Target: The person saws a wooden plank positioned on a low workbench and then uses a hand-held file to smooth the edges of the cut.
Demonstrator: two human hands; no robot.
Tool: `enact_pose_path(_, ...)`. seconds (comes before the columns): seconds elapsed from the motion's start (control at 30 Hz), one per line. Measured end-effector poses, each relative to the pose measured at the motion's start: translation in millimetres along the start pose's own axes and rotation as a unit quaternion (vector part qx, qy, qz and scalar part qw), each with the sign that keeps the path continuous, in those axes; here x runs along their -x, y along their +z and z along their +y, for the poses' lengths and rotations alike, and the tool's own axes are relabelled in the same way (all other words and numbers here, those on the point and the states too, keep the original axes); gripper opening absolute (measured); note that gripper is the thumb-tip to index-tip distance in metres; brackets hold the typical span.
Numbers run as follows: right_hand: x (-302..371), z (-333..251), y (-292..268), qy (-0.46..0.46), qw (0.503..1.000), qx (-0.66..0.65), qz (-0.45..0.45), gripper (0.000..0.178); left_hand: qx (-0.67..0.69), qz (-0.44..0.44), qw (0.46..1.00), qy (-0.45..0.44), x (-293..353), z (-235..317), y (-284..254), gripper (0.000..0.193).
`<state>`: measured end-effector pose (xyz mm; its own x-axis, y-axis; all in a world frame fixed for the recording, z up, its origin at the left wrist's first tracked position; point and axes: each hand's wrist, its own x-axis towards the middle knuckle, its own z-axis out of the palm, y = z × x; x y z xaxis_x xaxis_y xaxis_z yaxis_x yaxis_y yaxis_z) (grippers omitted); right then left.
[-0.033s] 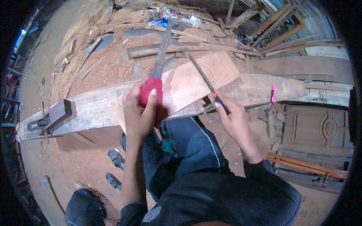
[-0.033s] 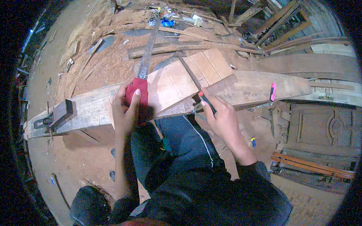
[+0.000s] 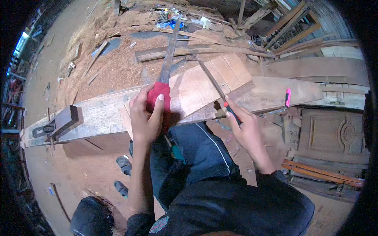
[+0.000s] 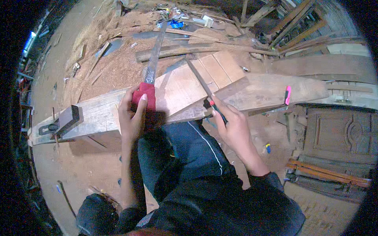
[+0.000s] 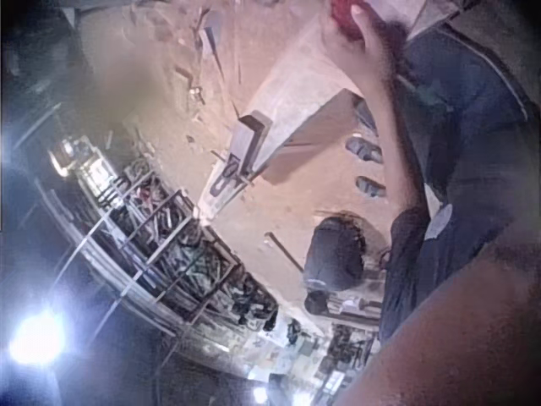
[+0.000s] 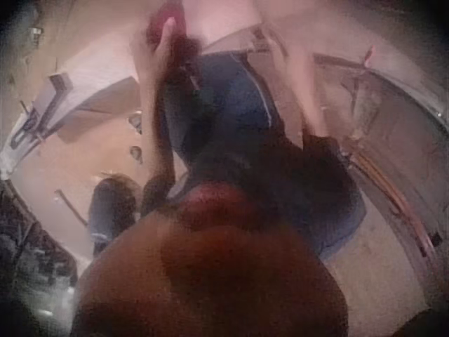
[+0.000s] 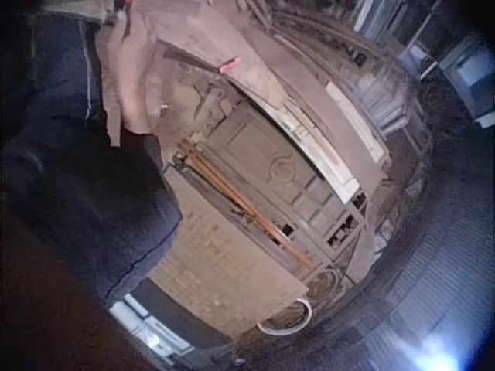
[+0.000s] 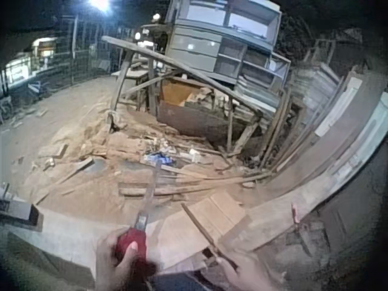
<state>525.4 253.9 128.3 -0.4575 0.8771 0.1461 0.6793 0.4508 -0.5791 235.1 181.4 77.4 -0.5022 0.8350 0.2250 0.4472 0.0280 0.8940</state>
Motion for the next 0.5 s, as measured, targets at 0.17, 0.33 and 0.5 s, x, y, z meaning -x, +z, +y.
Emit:
enact_pose_path(0.17,6.4,1.3,7.1,-0.014,0.998,-0.049,0.021,0.043,0.004,-0.003,1.000,-0.019,-3.0,5.8,-5.0,0.038)
enact_pose_path(0.33,-19.1,-2.6,2.2,0.051,0.997,0.031,-0.045,0.042,0.046,0.009,0.998,-0.030,-5.9,10.2,7.3,0.036)
enact_pose_path(0.5,31.2,19.0,-17.7,-0.020,0.998,-0.053,-0.017,0.041,0.020,0.023,1.000,0.002,-5.7,11.7,-1.7,0.035)
